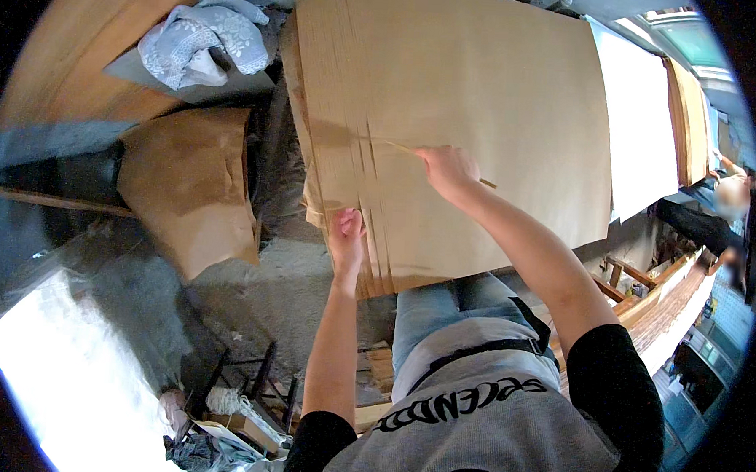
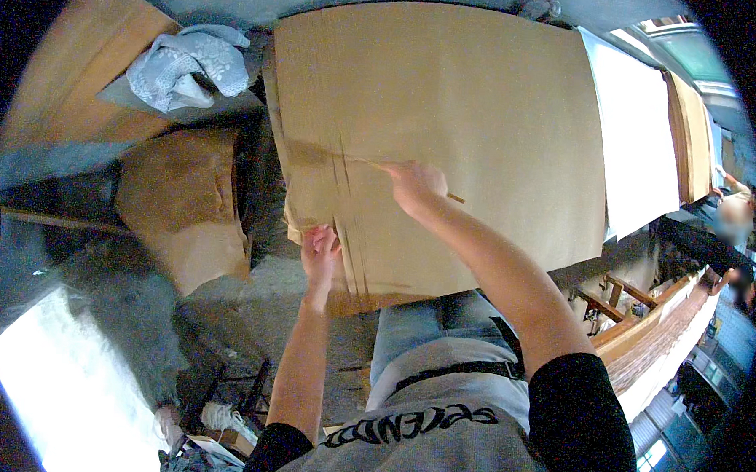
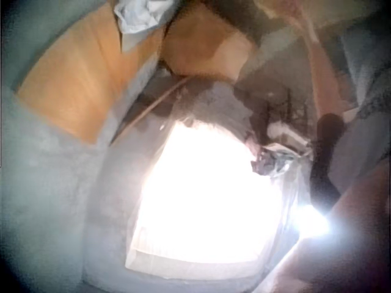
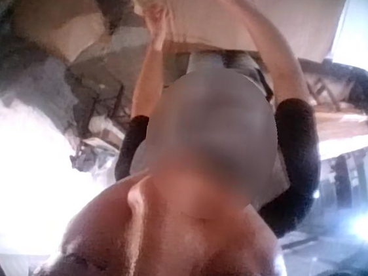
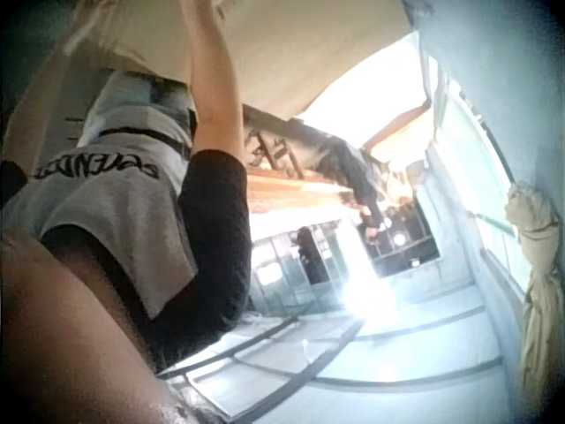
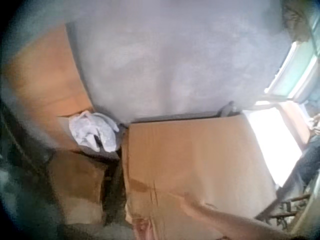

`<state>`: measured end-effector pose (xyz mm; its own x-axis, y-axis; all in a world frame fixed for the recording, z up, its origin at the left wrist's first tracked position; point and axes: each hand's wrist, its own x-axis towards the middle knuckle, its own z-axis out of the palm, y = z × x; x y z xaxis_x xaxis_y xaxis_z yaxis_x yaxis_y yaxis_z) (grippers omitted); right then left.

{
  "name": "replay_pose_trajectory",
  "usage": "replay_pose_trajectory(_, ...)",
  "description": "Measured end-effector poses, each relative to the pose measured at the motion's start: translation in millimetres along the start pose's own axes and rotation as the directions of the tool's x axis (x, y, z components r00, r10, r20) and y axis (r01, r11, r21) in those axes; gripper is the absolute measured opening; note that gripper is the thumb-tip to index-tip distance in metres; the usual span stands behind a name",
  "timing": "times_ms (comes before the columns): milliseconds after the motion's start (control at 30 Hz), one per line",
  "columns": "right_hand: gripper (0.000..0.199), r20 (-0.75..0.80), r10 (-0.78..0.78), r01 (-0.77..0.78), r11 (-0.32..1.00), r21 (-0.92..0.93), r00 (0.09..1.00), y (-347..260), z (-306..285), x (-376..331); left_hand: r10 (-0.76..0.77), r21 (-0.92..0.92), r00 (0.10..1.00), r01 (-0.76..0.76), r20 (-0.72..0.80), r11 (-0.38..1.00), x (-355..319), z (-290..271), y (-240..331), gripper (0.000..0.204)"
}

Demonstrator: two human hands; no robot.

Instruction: The person repeatedly picks up large white sheets from a stack, places them on a wooden workbench, and covers them with brown paper. The person smooths the brown paper over the white sheet using a thin stick. This process is repeated multiple times throughout the clip.

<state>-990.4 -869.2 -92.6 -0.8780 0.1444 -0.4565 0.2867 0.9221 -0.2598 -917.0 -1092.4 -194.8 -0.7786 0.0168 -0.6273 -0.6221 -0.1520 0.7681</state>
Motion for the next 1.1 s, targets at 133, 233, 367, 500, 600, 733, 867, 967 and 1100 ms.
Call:
replay_pose_trajectory(133,0.036,-0.164,-0.115,0.153,0.958,0.242,0.98,30,44,6,-0.139,0.12,0.987,0.129,0.077,0.984,-9,9,22,0.027)
replay_pose_trajectory(233,0.032,-0.086,-0.101,0.132,0.834,0.537,0.991,61,53,13,-0.271,0.245,0.942,0.221,0.197,0.944,-23,9,31,0.038)
replay_pose_trajectory(367,0.024,-0.166,0.077,0.024,0.845,0.534,0.983,96,20,-36,-0.409,0.034,0.851,0.422,0.329,0.906,-54,-15,-3,0.045)
replay_pose_trajectory(500,0.023,-0.089,0.305,-0.214,0.819,0.532,0.948,202,30,-99,-0.326,-0.225,0.819,0.469,0.473,0.854,-124,-25,-46,0.05)
replay_pose_trajectory(600,0.023,-0.025,0.405,-0.345,0.807,0.479,0.914,261,34,-156,-0.3,-0.387,0.752,0.586,0.587,0.712,-157,-2,-87,0.052)
replay_pose_trajectory(733,0.022,-0.044,0.492,-0.419,0.781,0.463,0.869,311,32,-210,-0.377,-0.478,0.758,0.636,0.532,0.605,-165,74,-112,0.036)
replay_pose_trajectory(867,0.023,-0.054,0.477,-0.423,0.822,0.381,0.877,353,14,-225,-0.495,-0.312,0.846,0.533,0.198,0.786,-162,143,-146,0.035)
replay_pose_trajectory(967,0.022,-0.103,0.448,-0.397,0.86,0.319,0.888,379,-1,-223,-0.482,-0.29,0.876,0.461,-0.002,0.839,-160,169,-155,0.034)
replay_pose_trajectory(1100,0.021,-0.161,0.356,-0.351,0.934,0.062,0.92,414,-8,-227,-0.384,-0.211,0.915,0.353,-0.125,0.911,-176,177,-152,0.037)
